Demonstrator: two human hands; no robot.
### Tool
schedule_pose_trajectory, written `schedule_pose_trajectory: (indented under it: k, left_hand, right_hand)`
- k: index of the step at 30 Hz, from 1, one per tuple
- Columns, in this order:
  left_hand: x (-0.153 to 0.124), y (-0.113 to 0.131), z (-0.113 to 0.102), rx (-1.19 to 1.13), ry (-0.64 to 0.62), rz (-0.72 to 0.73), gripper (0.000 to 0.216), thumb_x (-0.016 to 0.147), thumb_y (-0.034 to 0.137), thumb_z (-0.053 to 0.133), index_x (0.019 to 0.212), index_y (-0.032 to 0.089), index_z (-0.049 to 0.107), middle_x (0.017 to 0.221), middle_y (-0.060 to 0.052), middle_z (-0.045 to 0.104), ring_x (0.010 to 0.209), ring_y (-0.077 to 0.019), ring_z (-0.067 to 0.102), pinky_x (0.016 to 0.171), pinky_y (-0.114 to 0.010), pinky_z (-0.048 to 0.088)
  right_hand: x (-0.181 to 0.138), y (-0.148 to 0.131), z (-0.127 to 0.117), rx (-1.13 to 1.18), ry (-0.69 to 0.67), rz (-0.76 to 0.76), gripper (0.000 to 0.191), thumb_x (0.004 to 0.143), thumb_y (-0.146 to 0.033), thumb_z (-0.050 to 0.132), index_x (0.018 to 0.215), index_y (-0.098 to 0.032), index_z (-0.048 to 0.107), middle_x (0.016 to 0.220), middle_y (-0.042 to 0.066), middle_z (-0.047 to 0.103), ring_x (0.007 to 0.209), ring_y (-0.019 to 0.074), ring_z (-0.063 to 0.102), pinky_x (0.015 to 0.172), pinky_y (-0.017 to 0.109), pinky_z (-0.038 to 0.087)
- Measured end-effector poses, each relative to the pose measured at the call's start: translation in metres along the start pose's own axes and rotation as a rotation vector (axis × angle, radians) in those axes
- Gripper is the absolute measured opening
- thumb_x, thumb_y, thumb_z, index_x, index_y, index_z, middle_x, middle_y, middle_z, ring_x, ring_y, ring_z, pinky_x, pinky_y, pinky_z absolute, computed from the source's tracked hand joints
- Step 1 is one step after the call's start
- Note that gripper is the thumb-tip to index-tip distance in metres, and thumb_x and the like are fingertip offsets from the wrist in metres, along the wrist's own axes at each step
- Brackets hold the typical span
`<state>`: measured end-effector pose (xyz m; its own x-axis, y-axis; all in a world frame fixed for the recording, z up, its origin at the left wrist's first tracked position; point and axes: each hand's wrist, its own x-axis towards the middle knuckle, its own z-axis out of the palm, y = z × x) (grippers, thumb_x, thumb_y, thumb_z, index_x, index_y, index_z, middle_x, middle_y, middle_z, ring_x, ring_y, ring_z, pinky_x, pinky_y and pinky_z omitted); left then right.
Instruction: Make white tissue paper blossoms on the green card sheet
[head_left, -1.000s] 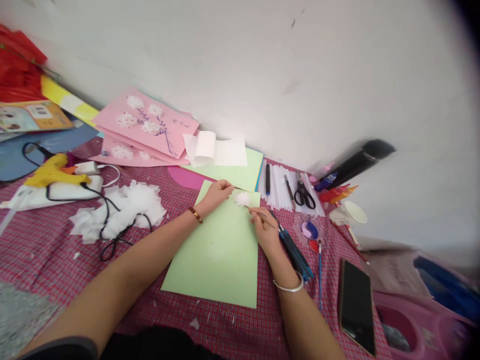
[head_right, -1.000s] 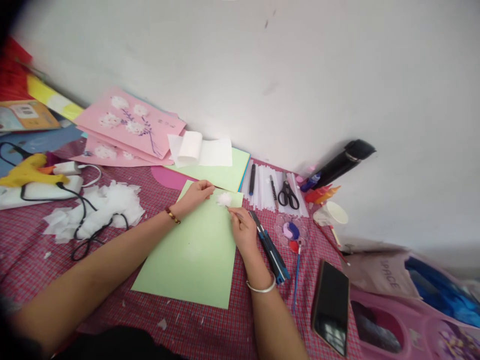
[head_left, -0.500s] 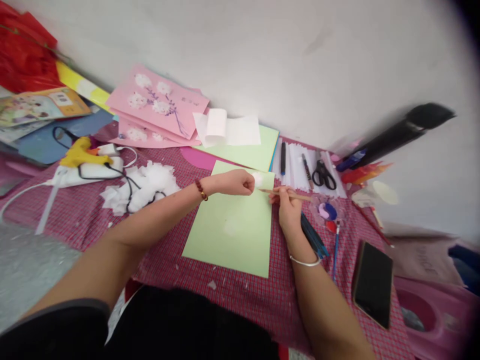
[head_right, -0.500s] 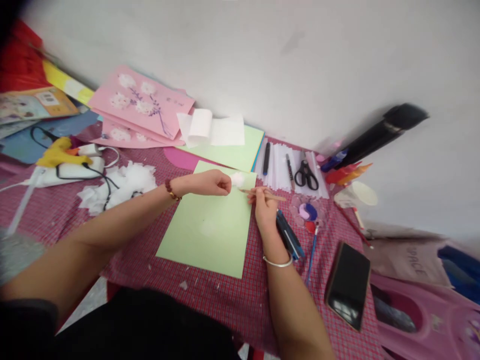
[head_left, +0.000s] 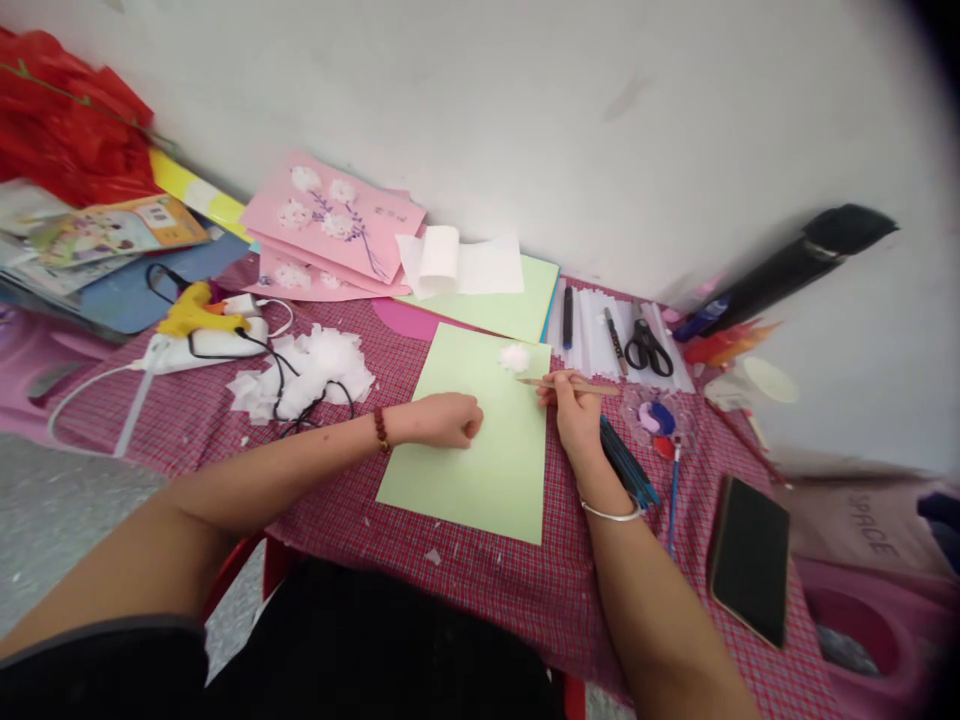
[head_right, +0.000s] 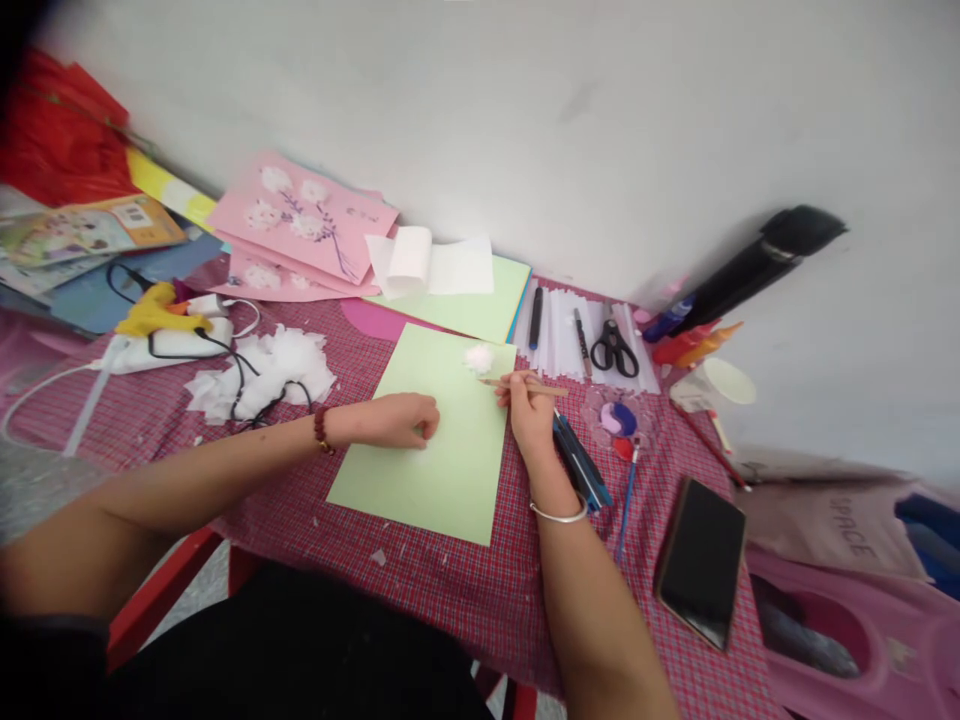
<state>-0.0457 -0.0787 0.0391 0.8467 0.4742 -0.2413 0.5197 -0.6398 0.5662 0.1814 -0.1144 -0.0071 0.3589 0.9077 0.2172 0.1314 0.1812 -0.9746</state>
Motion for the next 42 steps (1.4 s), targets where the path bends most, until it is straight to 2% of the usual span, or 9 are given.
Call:
schedule_pose_trajectory:
  k: [2,6,13,19,23,25,29,35,42]
  left_hand:
    - [0.001,-0.001,0.0,-0.057,0.009,0.001,0.006,0.063,0.011,0.057,0.062,0.016,0.061,0.071,-0.003,0.059,0.061,-0.0125,0.049,0.059,-0.025,0.035]
    - [-0.006,-0.006,-0.004,-0.181,0.037,-0.011,0.005,0.063,0.013,0.055,0.064,0.015,0.059,0.073,-0.002,0.059,0.062,-0.011,0.048,0.059,-0.023,0.036]
    - [-0.01,-0.014,-0.04,-0.603,-0.005,-0.129,0.007,0.068,0.019,0.055,0.074,0.015,0.054,0.06,0.003,0.056,0.048,-0.0066,0.044,0.046,-0.019,0.029]
    - [0.03,-0.022,-0.067,-0.883,0.347,-0.052,0.01,0.061,0.016,0.061,0.065,0.015,0.051,0.057,0.004,0.053,0.052,-0.0065,0.048,0.052,-0.019,0.036]
    - [0.059,-0.031,-0.064,-0.987,0.553,-0.029,0.011,0.06,0.014,0.061,0.063,0.014,0.05,0.059,0.004,0.051,0.055,-0.0057,0.048,0.055,-0.019,0.037]
    - [0.068,-0.037,-0.057,-1.018,0.584,-0.037,0.017,0.06,0.013,0.06,0.076,0.013,0.054,0.061,0.005,0.051,0.055,-0.0056,0.047,0.055,-0.019,0.037]
    - [0.077,-0.052,-0.043,-0.927,0.545,-0.083,0.043,0.061,0.01,0.056,0.103,0.013,0.055,0.065,0.007,0.052,0.052,-0.0059,0.044,0.05,-0.018,0.032]
    - [0.075,-0.066,-0.045,-0.583,0.462,-0.136,0.016,0.061,0.013,0.053,0.074,0.013,0.061,0.064,0.002,0.057,0.057,-0.0091,0.047,0.051,-0.02,0.033]
    - [0.066,-0.062,-0.056,-0.478,0.208,-0.031,0.017,0.068,0.024,0.058,0.075,0.012,0.067,0.066,-0.001,0.064,0.058,-0.0104,0.051,0.054,-0.02,0.035]
  right_hand:
    - [0.0,-0.001,0.0,-0.003,-0.001,0.0,0.032,0.085,-0.05,0.055,0.078,-0.019,0.061,0.063,0.0,0.062,0.049,0.0135,0.057,0.049,0.028,0.046]
    - [0.0,-0.001,0.0,-0.005,-0.003,-0.004,0.032,0.086,-0.049,0.054,0.079,-0.018,0.06,0.065,0.001,0.063,0.05,0.0133,0.057,0.049,0.027,0.046]
    - [-0.003,-0.001,0.003,-0.086,-0.11,-0.079,0.026,0.088,-0.042,0.054,0.081,-0.019,0.065,0.073,0.003,0.066,0.06,0.0151,0.061,0.059,0.029,0.052]
    - [-0.007,-0.002,0.007,-0.223,-0.224,-0.193,0.02,0.087,-0.033,0.055,0.088,-0.021,0.071,0.092,0.006,0.071,0.084,0.0187,0.065,0.077,0.034,0.054]
    - [-0.006,0.003,0.005,-0.289,-0.243,-0.24,0.02,0.088,-0.028,0.054,0.097,-0.021,0.07,0.096,0.006,0.071,0.088,0.019,0.066,0.082,0.036,0.053]
    - [-0.006,0.004,0.004,-0.313,-0.223,-0.248,0.02,0.088,-0.026,0.053,0.099,-0.021,0.069,0.097,0.006,0.07,0.087,0.019,0.066,0.08,0.035,0.053]
    - [-0.008,0.003,0.002,-0.33,-0.156,-0.211,0.022,0.091,-0.026,0.048,0.102,-0.019,0.066,0.097,0.007,0.068,0.074,0.0163,0.065,0.07,0.032,0.053]
    - [-0.008,0.002,0.002,-0.269,-0.112,-0.133,0.021,0.091,-0.028,0.05,0.1,-0.02,0.066,0.094,0.006,0.067,0.068,0.0148,0.063,0.067,0.031,0.052]
    - [-0.006,0.003,0.002,-0.284,-0.102,-0.114,0.022,0.09,-0.03,0.05,0.099,-0.019,0.067,0.093,0.006,0.068,0.066,0.0153,0.063,0.067,0.032,0.052]
